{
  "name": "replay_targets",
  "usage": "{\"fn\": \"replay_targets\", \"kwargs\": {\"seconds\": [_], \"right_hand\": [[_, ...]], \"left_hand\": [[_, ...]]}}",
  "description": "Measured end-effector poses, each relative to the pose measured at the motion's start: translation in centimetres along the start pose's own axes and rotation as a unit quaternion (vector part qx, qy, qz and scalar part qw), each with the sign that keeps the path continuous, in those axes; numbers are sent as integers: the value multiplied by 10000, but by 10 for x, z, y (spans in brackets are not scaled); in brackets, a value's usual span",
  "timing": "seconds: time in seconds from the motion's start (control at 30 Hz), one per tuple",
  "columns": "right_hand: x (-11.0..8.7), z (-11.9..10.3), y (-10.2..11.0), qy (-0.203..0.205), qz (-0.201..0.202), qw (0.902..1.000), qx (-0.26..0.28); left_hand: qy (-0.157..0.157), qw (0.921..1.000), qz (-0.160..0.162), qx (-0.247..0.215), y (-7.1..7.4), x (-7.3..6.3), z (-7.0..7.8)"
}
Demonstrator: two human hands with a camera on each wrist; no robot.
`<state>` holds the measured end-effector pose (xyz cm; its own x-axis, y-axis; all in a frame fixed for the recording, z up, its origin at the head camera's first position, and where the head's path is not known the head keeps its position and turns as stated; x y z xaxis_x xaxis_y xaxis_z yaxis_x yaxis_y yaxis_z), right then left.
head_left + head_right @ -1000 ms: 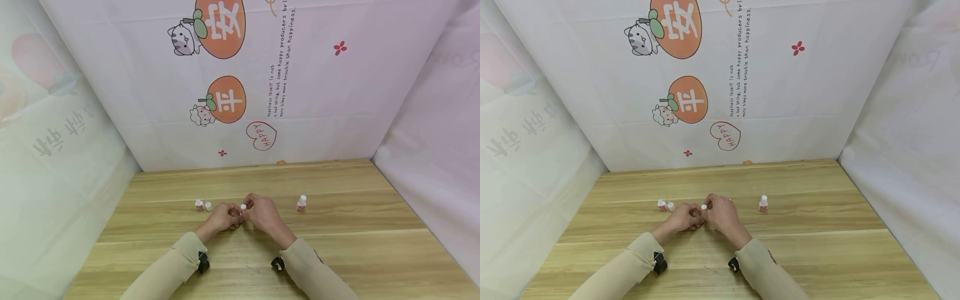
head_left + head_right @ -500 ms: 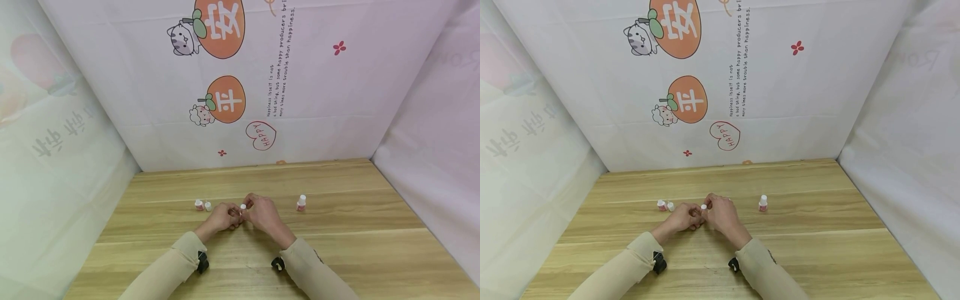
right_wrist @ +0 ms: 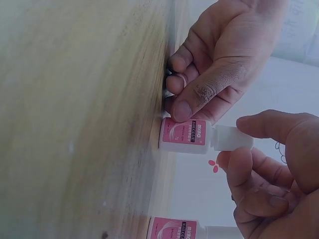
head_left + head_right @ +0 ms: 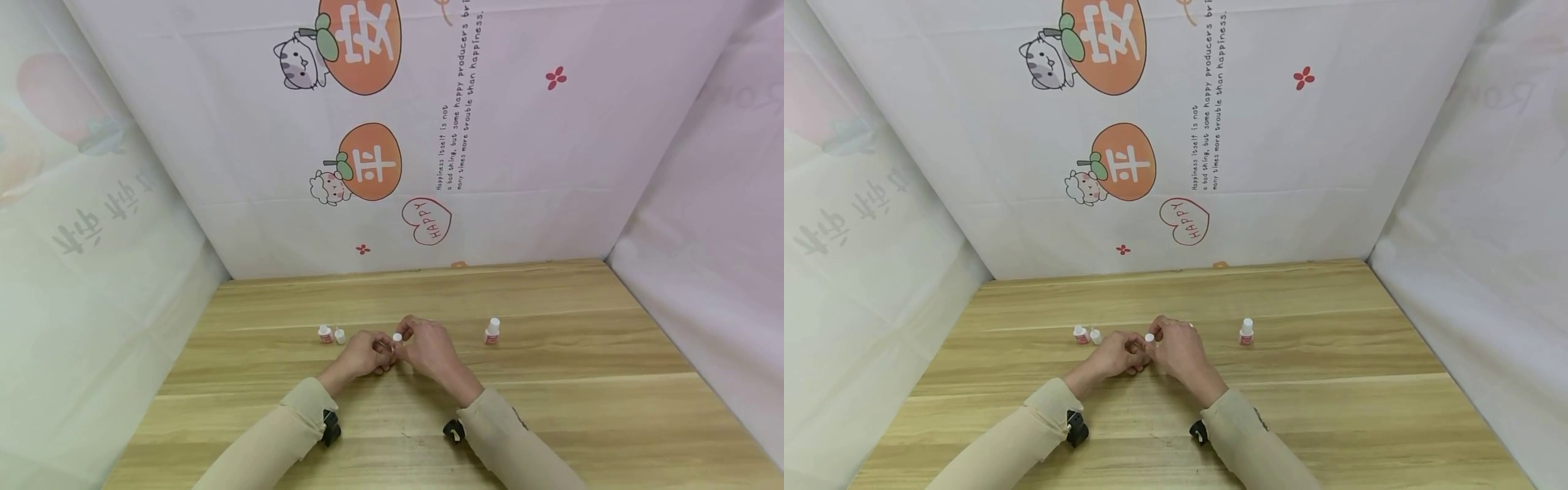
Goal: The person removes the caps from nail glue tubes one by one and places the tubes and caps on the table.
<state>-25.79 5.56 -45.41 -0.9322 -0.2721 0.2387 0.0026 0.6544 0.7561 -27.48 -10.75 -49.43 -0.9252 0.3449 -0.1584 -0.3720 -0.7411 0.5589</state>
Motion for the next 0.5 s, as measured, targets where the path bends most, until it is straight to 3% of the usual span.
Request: {"fn": "replay_targets", "kwargs": {"seconds": [0.5], "right_hand": [[0, -2, 2, -40, -85, 9999, -94]], "left_hand": [[-58, 10000, 4, -59, -1, 0, -1]]}}
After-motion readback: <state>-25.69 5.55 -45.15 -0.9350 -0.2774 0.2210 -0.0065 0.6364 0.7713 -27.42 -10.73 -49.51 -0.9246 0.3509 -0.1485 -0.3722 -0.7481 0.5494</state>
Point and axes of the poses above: each hand's wrist, its own x-axis towards the middle knuckle, its own y-axis out of the back of the hand, z = x × y, the point moved 2 cm from there along x, towards the middle knuckle, and after that the axes turned 4 degrees about x, right-handed, at the moved point
